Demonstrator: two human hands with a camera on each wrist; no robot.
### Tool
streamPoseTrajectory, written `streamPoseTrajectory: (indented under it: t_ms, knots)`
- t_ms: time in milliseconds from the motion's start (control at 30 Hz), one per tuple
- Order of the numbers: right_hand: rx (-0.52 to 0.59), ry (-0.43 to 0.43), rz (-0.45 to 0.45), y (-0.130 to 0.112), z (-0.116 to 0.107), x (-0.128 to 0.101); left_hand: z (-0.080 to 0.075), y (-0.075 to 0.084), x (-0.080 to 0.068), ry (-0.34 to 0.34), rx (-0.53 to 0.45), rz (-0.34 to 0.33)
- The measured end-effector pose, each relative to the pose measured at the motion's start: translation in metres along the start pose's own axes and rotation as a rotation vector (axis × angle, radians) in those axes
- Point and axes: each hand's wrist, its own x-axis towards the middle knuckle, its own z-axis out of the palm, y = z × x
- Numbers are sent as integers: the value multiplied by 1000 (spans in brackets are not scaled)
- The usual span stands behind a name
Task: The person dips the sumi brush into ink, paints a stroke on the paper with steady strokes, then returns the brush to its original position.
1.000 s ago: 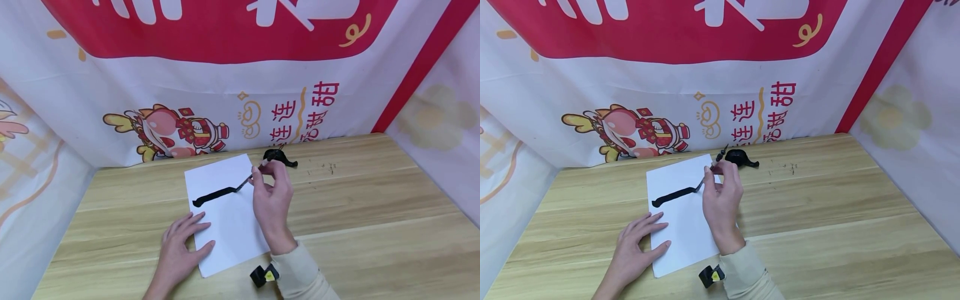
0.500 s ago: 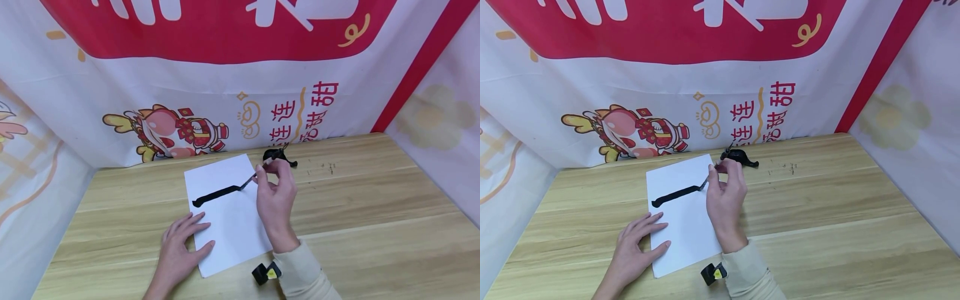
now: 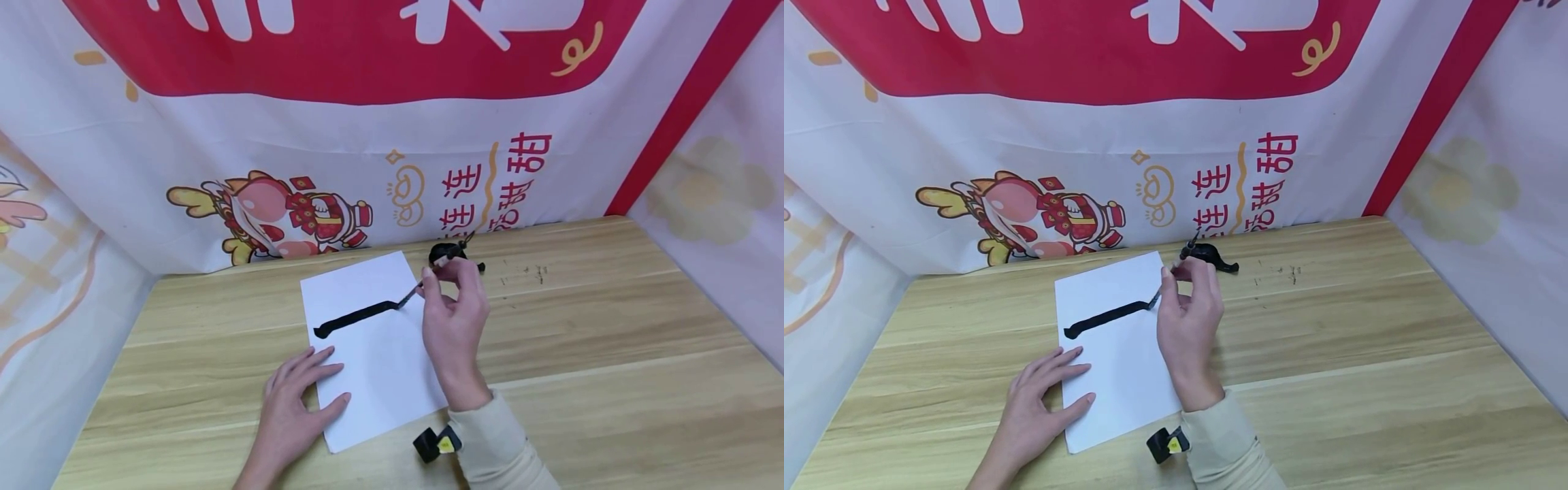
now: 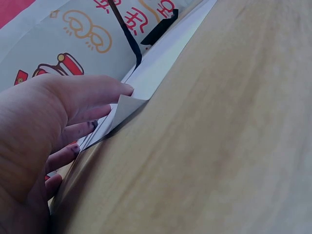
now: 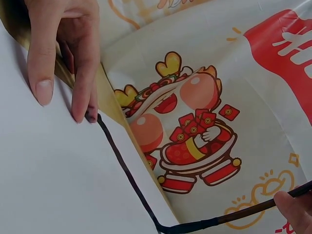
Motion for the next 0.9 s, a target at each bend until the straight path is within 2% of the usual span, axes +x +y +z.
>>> streamPoseTrajectory:
  t_ms: [900]
  knots:
    - [-36, 42, -4, 1, -7, 5, 0, -1, 0, -4, -9, -4]
